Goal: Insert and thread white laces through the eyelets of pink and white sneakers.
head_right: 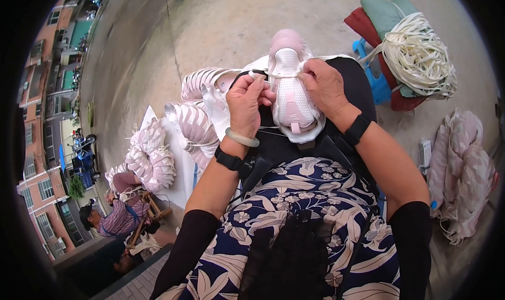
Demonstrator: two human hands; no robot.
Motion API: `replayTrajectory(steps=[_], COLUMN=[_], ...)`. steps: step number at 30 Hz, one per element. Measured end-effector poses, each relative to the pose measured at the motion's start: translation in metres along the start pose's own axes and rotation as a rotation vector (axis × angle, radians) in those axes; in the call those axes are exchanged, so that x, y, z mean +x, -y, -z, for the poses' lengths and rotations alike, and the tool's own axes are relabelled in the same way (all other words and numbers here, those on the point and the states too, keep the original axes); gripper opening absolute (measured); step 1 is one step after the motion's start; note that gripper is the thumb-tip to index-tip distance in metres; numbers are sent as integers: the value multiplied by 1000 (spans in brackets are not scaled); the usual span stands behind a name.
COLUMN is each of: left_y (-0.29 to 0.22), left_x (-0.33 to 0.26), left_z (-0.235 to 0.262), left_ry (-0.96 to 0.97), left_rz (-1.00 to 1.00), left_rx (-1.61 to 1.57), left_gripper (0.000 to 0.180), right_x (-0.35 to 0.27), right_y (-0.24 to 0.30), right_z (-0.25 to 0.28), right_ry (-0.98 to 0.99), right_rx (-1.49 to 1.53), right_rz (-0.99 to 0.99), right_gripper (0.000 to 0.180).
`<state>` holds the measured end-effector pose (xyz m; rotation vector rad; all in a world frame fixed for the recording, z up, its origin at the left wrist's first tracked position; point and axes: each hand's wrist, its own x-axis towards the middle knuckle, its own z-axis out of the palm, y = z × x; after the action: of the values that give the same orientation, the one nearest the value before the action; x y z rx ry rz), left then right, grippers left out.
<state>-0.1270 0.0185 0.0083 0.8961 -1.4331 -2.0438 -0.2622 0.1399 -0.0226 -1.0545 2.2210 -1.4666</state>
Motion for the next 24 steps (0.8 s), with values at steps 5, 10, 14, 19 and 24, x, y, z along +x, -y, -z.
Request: replayTrajectory(steps=[5,10,14,19,24], left_y=[0,4,5,6,12], left_x=[1,1,4,11,14], left_z=[2,7,5,4,0], left_ry=[31,39,10,-26,-21], left_rz=[33,-34,-43,-9,-69], left_rx=[131,472,422,369,399], left_gripper=[11,12,13,14,14], right_x=[-1,1,3,7,6], right_y=[6,-8,-12,18,35], right_z=[9,16,19,24,15], right_ry=[60,40,34,24,219], right_rx=[-37,-68,-44,-161,-425], right_rz=[-85,20,-13,308,632], right_gripper=[14,13,13,12,18])
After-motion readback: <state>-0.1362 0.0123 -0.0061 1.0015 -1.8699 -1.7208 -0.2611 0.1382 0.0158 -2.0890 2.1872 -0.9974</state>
